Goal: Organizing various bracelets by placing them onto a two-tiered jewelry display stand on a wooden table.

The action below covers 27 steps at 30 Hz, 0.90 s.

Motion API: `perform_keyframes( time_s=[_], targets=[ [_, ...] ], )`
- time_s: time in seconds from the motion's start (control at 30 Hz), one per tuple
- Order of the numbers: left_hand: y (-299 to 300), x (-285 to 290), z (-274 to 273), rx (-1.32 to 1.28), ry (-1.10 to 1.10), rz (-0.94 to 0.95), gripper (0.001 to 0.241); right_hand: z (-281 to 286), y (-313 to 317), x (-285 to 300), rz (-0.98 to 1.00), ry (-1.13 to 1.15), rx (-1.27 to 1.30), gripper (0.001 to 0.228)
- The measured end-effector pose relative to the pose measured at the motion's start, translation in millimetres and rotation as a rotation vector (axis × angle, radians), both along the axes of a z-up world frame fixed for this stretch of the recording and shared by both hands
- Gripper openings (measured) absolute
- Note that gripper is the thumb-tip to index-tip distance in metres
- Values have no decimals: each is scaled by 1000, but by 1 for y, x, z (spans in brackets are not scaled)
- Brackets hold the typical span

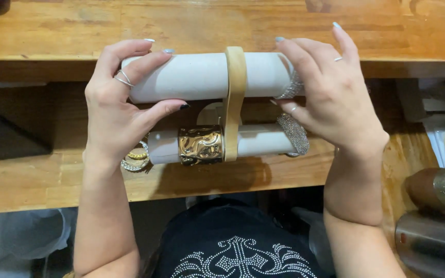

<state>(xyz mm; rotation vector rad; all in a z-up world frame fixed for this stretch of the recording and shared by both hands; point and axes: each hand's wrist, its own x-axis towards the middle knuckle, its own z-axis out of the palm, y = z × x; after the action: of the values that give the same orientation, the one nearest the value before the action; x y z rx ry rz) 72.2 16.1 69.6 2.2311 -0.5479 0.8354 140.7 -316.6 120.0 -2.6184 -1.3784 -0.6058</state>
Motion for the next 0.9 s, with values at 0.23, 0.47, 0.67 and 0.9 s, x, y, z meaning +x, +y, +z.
perform_keyframes(
  time_s=[0.23, 0.47, 0.67, 0.9],
  targets=[
    [0, -1, 1, -9, 2, 1, 57, -17, -58, 5, -73, 91, 122, 85],
    [0, -3, 1, 25, -9, -1, 66, -24, -103, -23, -197, -56, 341, 83],
    [-6, -20, 9, -20, -120, 73, 59, -28, -78, -74, -71, -24, 613, 82],
    [-44, -83, 15, -290, -254, 195, 30, -36, 19, -130, 6, -87, 675, 61]
  ],
)
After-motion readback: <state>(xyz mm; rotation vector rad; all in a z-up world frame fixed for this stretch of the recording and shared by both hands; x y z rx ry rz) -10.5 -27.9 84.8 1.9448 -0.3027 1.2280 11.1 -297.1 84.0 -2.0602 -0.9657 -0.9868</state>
